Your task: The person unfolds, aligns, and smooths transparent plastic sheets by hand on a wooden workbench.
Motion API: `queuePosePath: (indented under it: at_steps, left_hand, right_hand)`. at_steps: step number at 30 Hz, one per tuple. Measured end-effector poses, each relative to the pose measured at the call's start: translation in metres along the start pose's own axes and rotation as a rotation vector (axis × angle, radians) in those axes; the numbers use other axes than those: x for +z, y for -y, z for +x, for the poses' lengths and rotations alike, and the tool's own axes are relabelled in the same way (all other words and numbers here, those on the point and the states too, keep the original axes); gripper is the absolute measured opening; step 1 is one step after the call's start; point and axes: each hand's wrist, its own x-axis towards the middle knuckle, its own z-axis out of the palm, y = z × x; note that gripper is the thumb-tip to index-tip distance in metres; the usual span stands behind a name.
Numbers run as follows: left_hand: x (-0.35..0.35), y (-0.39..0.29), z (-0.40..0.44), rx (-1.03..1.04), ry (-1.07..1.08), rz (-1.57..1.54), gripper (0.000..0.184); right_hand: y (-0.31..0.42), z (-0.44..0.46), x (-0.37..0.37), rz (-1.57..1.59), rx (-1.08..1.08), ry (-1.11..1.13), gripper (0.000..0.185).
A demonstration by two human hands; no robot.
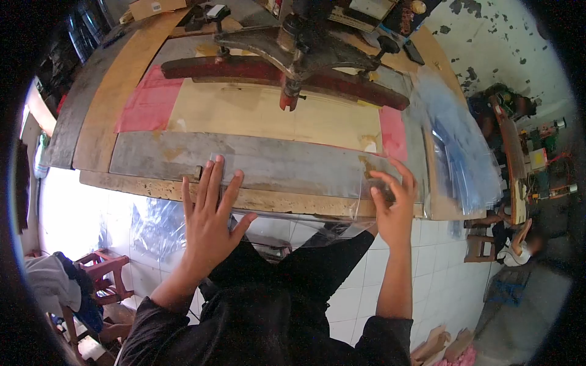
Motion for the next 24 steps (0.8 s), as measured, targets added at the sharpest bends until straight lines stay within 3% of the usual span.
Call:
queuePosePath:
  at_steps: [3, 10, 13, 24]
  left_hand:
    - [0.0, 0.0, -0.001, 0.016, -0.006, 0.048, 0.08]
    - [-0.003, -0.003, 0.003, 0.013, -0.022, 0.048, 0.081]
    - [-0.009, -0.007, 0.006, 0.023, -0.038, 0.068, 0.076]
    - [-0.032, 0.001, 0.02, 0.006, -0.024, -0.034, 0.059]
  right_hand:
    - [0.005, -0.009, 0.007, -0.281, -0.292, 0.104, 0.041]
    - [0.032, -0.024, 0.009, -0.351, -0.274, 0.128, 0.041]
    - [0.038, -0.037, 0.028, -0.47, -0.264, 0.124, 0.06]
    - [0.03, -0.023, 0.029, -0.243, -0.19, 0.036, 0.049]
